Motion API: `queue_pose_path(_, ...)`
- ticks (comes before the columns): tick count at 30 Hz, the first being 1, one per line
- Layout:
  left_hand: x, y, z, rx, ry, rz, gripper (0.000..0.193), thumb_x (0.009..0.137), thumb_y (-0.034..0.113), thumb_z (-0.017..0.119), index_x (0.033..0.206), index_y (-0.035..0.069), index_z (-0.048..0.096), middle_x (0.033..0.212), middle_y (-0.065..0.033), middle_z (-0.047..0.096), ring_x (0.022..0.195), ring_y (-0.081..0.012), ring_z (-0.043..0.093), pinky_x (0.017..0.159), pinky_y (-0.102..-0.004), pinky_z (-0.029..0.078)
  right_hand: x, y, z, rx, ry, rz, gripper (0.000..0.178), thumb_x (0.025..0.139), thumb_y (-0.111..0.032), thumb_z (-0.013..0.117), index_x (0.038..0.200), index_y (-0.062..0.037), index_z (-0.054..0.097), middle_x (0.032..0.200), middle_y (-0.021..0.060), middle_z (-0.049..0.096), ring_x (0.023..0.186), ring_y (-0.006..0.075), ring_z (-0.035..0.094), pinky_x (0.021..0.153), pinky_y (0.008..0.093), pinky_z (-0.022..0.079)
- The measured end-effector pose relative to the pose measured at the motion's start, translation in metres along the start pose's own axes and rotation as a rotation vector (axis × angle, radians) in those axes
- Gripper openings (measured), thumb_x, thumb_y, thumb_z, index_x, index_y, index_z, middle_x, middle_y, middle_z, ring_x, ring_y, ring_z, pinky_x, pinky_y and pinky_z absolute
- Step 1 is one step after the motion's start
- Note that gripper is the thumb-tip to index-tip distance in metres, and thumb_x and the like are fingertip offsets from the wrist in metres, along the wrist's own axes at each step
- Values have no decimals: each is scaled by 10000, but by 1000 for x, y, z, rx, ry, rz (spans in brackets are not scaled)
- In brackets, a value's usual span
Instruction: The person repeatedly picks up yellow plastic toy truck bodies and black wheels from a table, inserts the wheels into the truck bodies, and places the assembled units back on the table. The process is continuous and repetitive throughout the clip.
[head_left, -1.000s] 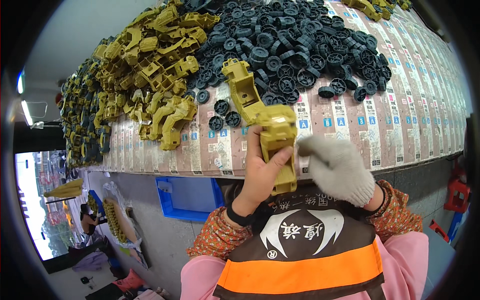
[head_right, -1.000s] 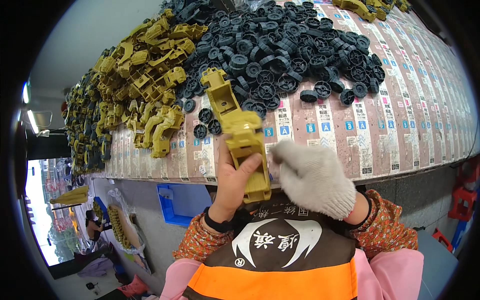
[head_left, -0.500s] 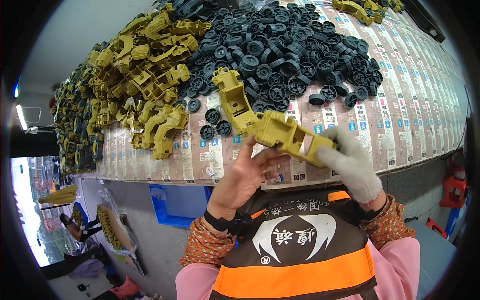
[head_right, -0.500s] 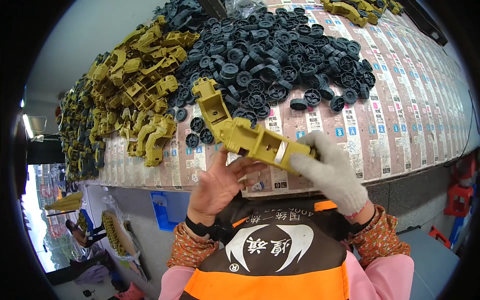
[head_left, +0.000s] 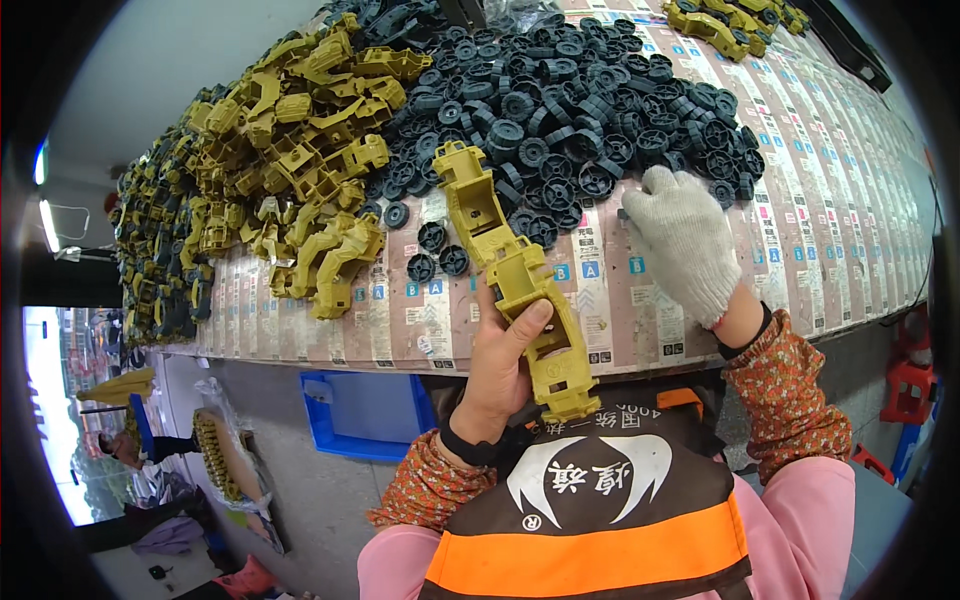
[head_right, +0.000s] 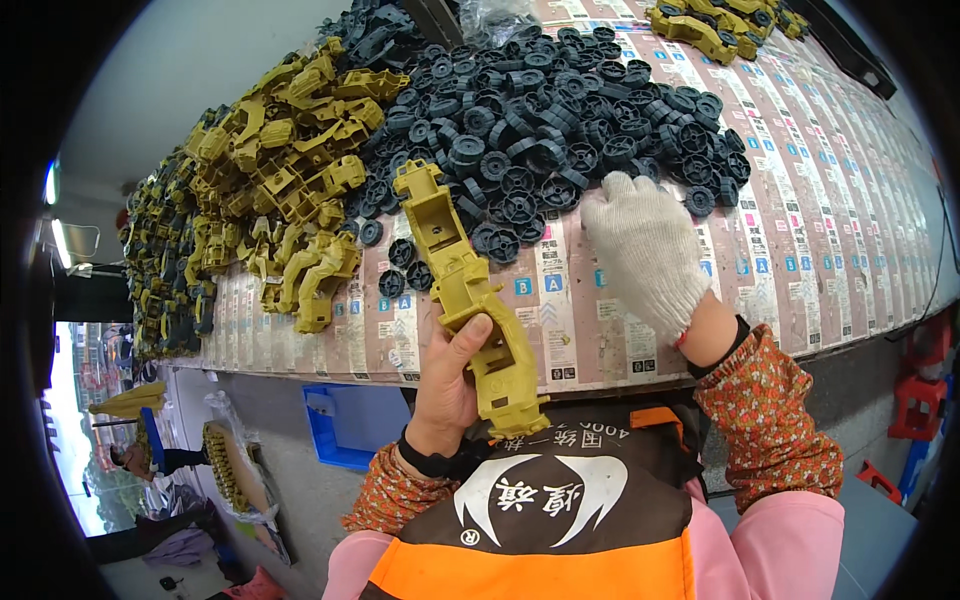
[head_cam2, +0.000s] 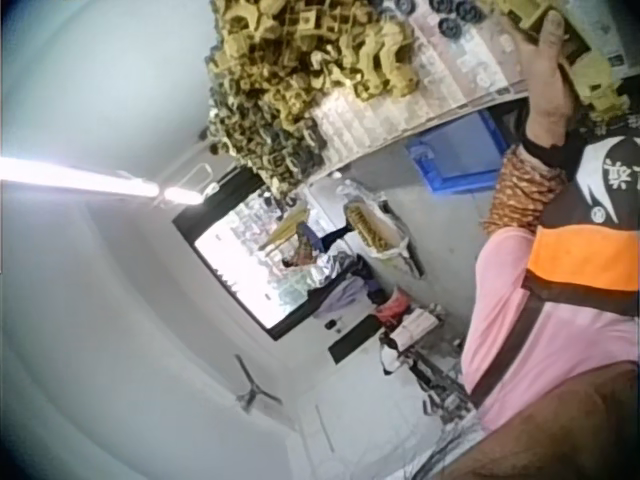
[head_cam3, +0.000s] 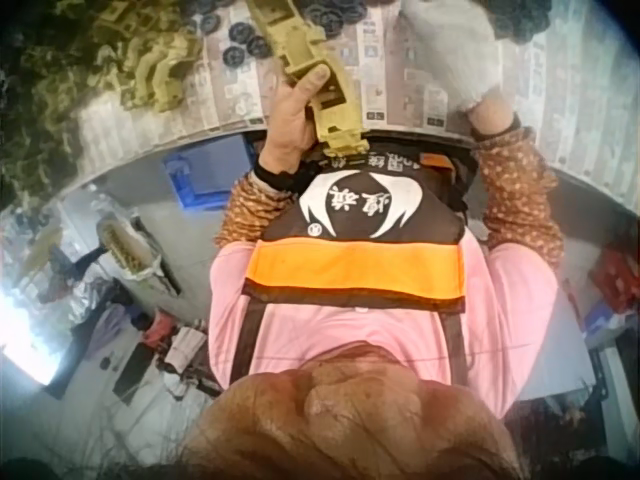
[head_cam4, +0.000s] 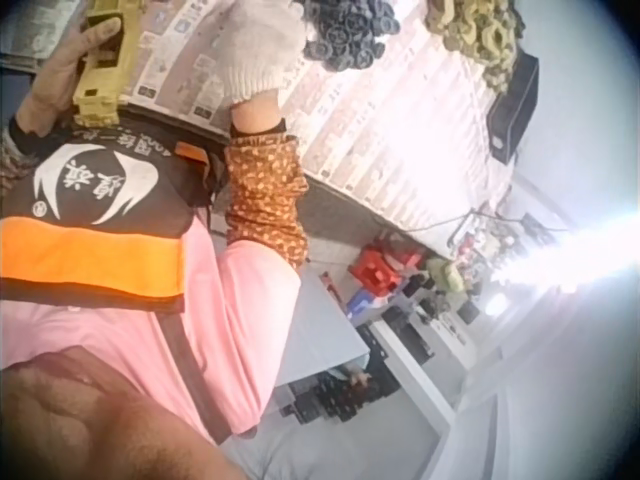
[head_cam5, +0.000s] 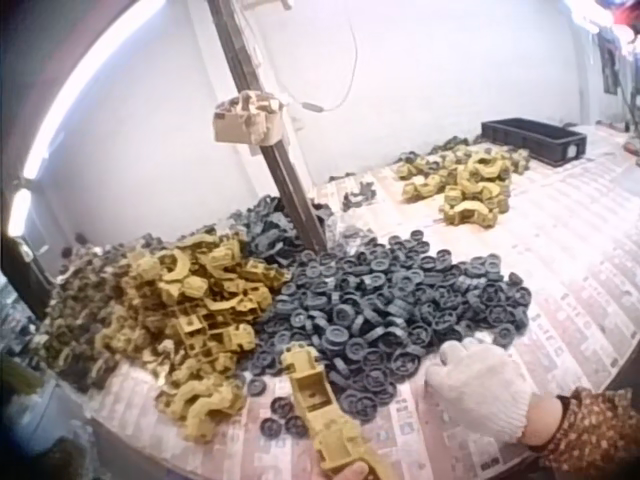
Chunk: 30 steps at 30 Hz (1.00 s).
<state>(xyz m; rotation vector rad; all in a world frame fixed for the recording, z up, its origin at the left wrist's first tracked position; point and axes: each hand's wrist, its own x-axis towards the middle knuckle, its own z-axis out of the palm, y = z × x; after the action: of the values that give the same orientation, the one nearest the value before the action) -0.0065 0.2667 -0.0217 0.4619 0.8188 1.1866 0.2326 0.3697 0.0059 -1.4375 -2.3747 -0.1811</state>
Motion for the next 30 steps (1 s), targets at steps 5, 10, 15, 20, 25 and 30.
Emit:
queue_pose_path(5, -7, -1, -5, -33, -8, -89, 719, 1017, 100, 736, 1596, 209, 324, 1364, -52, 595, 1181, -190, 660, 977, -393, 608, -23, -34, -18, 774, -92, 243, 136, 947, -96, 686, 1054, -21, 648, 919, 165, 682, 844, 330, 716, 712, 434, 544)
queue_pose_path(10, -12, -7, 0, 32, -30, -116, 850, 1019, 78, 726, 1671, 245, 205, 1432, -74, 563, 1219, -190, 638, 1015, -381, 584, -46, -61, -3, 1143, -80, 421, 200, 1001, -86, 645, 1187, -16, 623, 881, 180, 712, 771, 300, 726, 704, 402, 555)
queue_pose_path(15, -13, -13, 4, 135, -63, -25, 916, 1003, -12, 712, 1680, 251, 155, 1448, -65, 538, 1249, -184, 603, 1069, -360, 528, -48, -74, -20, 1141, -101, 460, 270, 986, -67, 656, 1249, -15, 624, 908, 193, 709, 784, 294, 739, 707, 400, 563)
queue_pose_path(20, -11, -21, 1, 252, -69, 98, 896, 990, 9, 739, 1661, 216, 183, 1468, -62, 507, 1293, -181, 565, 1112, -361, 485, -54, -76, -20, 1051, -96, 385, 327, 968, -55, 668, 1291, -18, 630, 918, 193, 699, 792, 283, 729, 722, 397, 564)
queue_pose_path(25, -13, -19, 7, 337, -91, 139, 881, 984, 13, 748, 1644, 206, 196, 1483, -63, 485, 1314, -182, 546, 1126, -363, 472, -59, -75, -16, 1092, -94, 406, 319, 966, -55, 664, 1281, -11, 637, 941, 201, 709, 838, 326, 735, 758, 419, 572)
queue_pose_path(30, -13, -19, 7, 342, -118, 101, 875, 984, 15, 748, 1636, 197, 193, 1475, -66, 479, 1318, -189, 545, 1127, -370, 478, -56, -70, -15, 1208, -150, 558, 304, 962, -61, 665, 1261, -5, 650, 998, 227, 728, 918, 387, 744, 785, 452, 575)
